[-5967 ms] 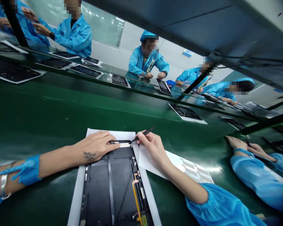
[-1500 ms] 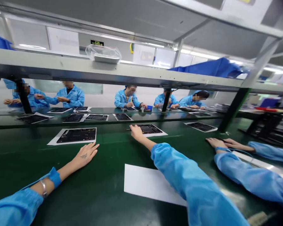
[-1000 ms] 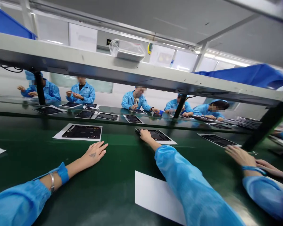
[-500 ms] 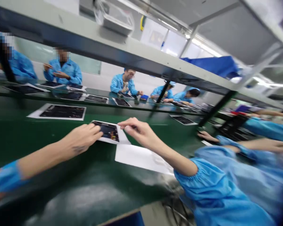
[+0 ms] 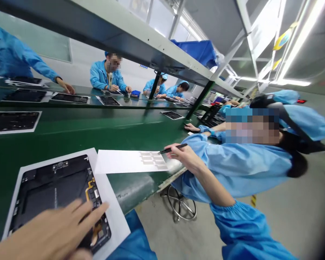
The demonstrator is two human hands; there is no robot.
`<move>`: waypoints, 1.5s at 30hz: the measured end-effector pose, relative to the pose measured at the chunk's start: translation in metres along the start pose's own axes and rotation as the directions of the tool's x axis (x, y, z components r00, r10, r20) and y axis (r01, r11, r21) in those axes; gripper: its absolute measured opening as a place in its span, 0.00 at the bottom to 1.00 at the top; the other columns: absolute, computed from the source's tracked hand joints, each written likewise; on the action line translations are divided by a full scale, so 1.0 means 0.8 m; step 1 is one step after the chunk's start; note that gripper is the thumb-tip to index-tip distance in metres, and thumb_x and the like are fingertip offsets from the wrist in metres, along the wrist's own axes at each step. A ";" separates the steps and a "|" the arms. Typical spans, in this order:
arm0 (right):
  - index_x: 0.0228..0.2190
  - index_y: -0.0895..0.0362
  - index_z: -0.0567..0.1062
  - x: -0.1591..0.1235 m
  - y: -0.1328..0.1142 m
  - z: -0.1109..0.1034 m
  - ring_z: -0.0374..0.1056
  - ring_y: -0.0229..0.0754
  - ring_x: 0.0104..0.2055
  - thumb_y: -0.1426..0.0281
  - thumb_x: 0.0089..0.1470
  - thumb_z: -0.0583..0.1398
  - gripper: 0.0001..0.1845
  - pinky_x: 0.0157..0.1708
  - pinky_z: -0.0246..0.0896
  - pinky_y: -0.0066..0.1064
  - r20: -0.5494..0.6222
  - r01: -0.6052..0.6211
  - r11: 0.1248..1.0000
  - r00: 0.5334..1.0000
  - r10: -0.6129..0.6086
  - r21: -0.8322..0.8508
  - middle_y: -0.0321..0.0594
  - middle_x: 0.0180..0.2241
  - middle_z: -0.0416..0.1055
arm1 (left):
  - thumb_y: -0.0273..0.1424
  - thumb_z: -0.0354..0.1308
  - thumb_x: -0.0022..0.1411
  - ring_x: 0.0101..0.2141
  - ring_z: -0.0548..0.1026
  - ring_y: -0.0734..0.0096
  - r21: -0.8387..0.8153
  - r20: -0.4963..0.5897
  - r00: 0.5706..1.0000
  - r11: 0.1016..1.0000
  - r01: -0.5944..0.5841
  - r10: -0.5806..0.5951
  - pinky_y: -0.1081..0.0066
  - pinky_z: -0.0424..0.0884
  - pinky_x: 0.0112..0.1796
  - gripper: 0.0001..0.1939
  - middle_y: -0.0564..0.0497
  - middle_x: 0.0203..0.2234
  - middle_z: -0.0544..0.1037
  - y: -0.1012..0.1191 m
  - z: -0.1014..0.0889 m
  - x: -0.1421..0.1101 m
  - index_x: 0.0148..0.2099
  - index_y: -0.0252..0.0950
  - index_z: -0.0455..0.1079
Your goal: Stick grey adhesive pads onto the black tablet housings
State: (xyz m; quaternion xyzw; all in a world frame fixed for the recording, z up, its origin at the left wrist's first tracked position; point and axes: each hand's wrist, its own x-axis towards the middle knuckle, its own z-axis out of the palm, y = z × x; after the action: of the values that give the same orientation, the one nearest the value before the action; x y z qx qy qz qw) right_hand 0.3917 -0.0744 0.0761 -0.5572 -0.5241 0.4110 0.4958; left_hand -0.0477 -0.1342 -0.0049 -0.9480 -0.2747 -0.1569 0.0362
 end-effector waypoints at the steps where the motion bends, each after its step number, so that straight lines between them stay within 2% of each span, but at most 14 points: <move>1: 0.32 0.58 0.82 0.000 0.009 -0.005 0.68 0.41 0.29 0.48 0.35 0.73 0.29 0.34 0.64 0.34 0.012 -0.034 0.999 0.999 0.034 0.004 0.41 0.26 0.75 | 0.45 0.55 0.65 0.49 0.76 0.50 0.018 0.023 0.996 0.996 -0.082 0.081 0.59 0.73 0.41 0.33 0.48 0.52 0.78 -0.004 -0.011 0.042 0.70 0.52 0.55; 3: 0.30 0.58 0.81 -0.001 0.024 -0.010 0.67 0.39 0.28 0.49 0.34 0.74 0.29 0.34 0.64 0.33 -0.021 -0.049 0.999 0.999 0.049 0.002 0.38 0.25 0.74 | 0.45 0.58 0.66 0.59 0.68 0.51 -0.011 0.041 0.984 0.985 -0.174 0.174 0.56 0.66 0.55 0.30 0.47 0.58 0.73 -0.012 -0.021 0.128 0.68 0.50 0.60; 4: 0.29 0.58 0.80 -0.002 0.031 -0.012 0.66 0.38 0.27 0.47 0.36 0.73 0.28 0.33 0.63 0.31 -0.052 -0.041 0.999 0.998 0.041 -0.002 0.37 0.24 0.72 | 0.46 0.58 0.67 0.62 0.64 0.50 -0.063 0.086 0.960 0.963 -0.263 0.268 0.55 0.62 0.59 0.29 0.45 0.62 0.68 -0.015 -0.019 0.168 0.67 0.47 0.61; 6: 0.27 0.58 0.78 -0.004 0.039 -0.014 0.65 0.36 0.26 0.44 0.40 0.69 0.29 0.31 0.61 0.30 -0.092 -0.030 0.999 0.995 0.028 -0.026 0.35 0.23 0.71 | 0.49 0.54 0.69 0.66 0.57 0.47 -0.172 0.114 0.929 0.928 -0.331 0.352 0.51 0.56 0.62 0.29 0.42 0.67 0.59 -0.014 -0.005 0.233 0.68 0.45 0.61; 8: 0.29 0.58 0.77 -0.007 0.042 -0.018 0.68 0.38 0.29 0.43 0.43 0.67 0.29 0.32 0.62 0.30 -0.071 -0.042 0.997 0.997 0.037 -0.067 0.37 0.25 0.74 | 0.49 0.50 0.71 0.68 0.52 0.46 -0.267 0.147 0.901 0.893 -0.362 0.409 0.50 0.52 0.64 0.30 0.41 0.70 0.53 -0.008 0.017 0.276 0.69 0.44 0.59; 10: 0.32 0.59 0.77 -0.010 0.040 -0.023 0.72 0.41 0.32 0.43 0.46 0.66 0.30 0.34 0.63 0.31 -0.013 -0.062 0.992 0.998 0.061 -0.111 0.41 0.28 0.77 | 0.48 0.47 0.73 0.69 0.49 0.47 -0.329 0.170 0.888 0.874 -0.357 0.427 0.49 0.50 0.65 0.29 0.43 0.70 0.50 0.001 0.038 0.298 0.70 0.45 0.57; 14: 0.32 0.60 0.78 -0.014 0.033 -0.028 0.72 0.42 0.30 0.43 0.49 0.64 0.30 0.33 0.61 0.32 0.065 -0.054 0.977 0.996 0.069 -0.205 0.43 0.27 0.78 | 0.50 0.44 0.74 0.69 0.48 0.46 -0.394 0.144 0.912 0.868 -0.303 0.384 0.46 0.49 0.65 0.27 0.48 0.71 0.48 0.006 0.071 0.302 0.71 0.52 0.54; 17: 0.31 0.60 0.78 -0.012 0.029 -0.025 0.69 0.40 0.28 0.43 0.49 0.64 0.30 0.30 0.60 0.31 0.096 -0.037 0.971 0.993 0.062 -0.236 0.43 0.26 0.78 | 0.50 0.41 0.74 0.69 0.48 0.47 -0.402 0.085 0.921 0.859 -0.318 0.381 0.46 0.47 0.65 0.27 0.50 0.71 0.48 0.003 0.082 0.297 0.71 0.53 0.54; 22: 0.28 0.59 0.79 -0.006 0.022 -0.018 0.66 0.39 0.26 0.41 0.47 0.63 0.31 0.26 0.55 0.30 0.123 -0.061 0.959 0.988 0.098 -0.277 0.43 0.25 0.78 | 0.48 0.41 0.75 0.68 0.51 0.45 -0.374 0.126 0.902 0.862 -0.342 0.412 0.45 0.49 0.63 0.27 0.46 0.71 0.48 0.006 0.076 0.301 0.71 0.50 0.55; 25: 0.27 0.59 0.79 -0.005 0.018 -0.017 0.66 0.39 0.25 0.41 0.45 0.64 0.31 0.26 0.55 0.30 0.113 -0.091 0.956 0.985 0.127 -0.278 0.43 0.24 0.79 | 0.47 0.43 0.74 0.67 0.52 0.44 -0.346 0.125 0.907 0.874 -0.341 0.403 0.46 0.50 0.61 0.26 0.44 0.71 0.50 0.009 0.073 0.304 0.70 0.50 0.56; 33: 0.25 0.59 0.80 -0.005 0.012 -0.014 0.66 0.39 0.25 0.41 0.45 0.65 0.31 0.26 0.54 0.30 0.123 -0.116 0.949 0.980 0.158 -0.292 0.44 0.24 0.80 | 0.42 0.48 0.73 0.65 0.57 0.44 -0.305 0.045 0.918 0.880 -0.363 0.394 0.47 0.54 0.60 0.23 0.45 0.69 0.54 0.013 0.075 0.302 0.67 0.49 0.62; 39: 0.24 0.58 0.78 -0.004 0.010 -0.012 0.64 0.39 0.25 0.41 0.44 0.64 0.31 0.26 0.55 0.30 0.118 -0.105 0.950 0.982 0.145 -0.296 0.42 0.23 0.78 | 0.42 0.48 0.73 0.65 0.56 0.43 -0.316 0.064 0.911 0.874 -0.368 0.407 0.46 0.54 0.61 0.23 0.46 0.70 0.53 0.012 0.072 0.301 0.67 0.49 0.62; 42: 0.24 0.57 0.78 -0.007 0.015 -0.010 0.62 0.38 0.24 0.41 0.41 0.66 0.30 0.26 0.55 0.30 0.076 -0.110 0.951 0.988 0.137 -0.289 0.39 0.23 0.75 | 0.42 0.47 0.74 0.65 0.56 0.43 -0.322 0.053 0.912 0.871 -0.370 0.407 0.46 0.54 0.61 0.22 0.46 0.70 0.52 0.009 0.073 0.301 0.66 0.49 0.63; 45: 0.24 0.58 0.78 -0.013 0.020 -0.006 0.62 0.38 0.25 0.43 0.41 0.68 0.28 0.27 0.56 0.30 -0.025 -0.125 0.964 0.992 0.123 -0.233 0.38 0.22 0.73 | 0.43 0.48 0.73 0.65 0.56 0.43 -0.319 0.060 0.913 0.875 -0.365 0.403 0.45 0.55 0.61 0.22 0.45 0.69 0.55 0.009 0.074 0.302 0.65 0.49 0.64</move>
State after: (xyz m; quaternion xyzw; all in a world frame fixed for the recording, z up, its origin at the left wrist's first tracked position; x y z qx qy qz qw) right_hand 0.3977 -0.0849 0.0603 -0.6456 -0.5306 0.3738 0.4024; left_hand 0.1658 -0.0080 0.0156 -0.9858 -0.0553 -0.1268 -0.0952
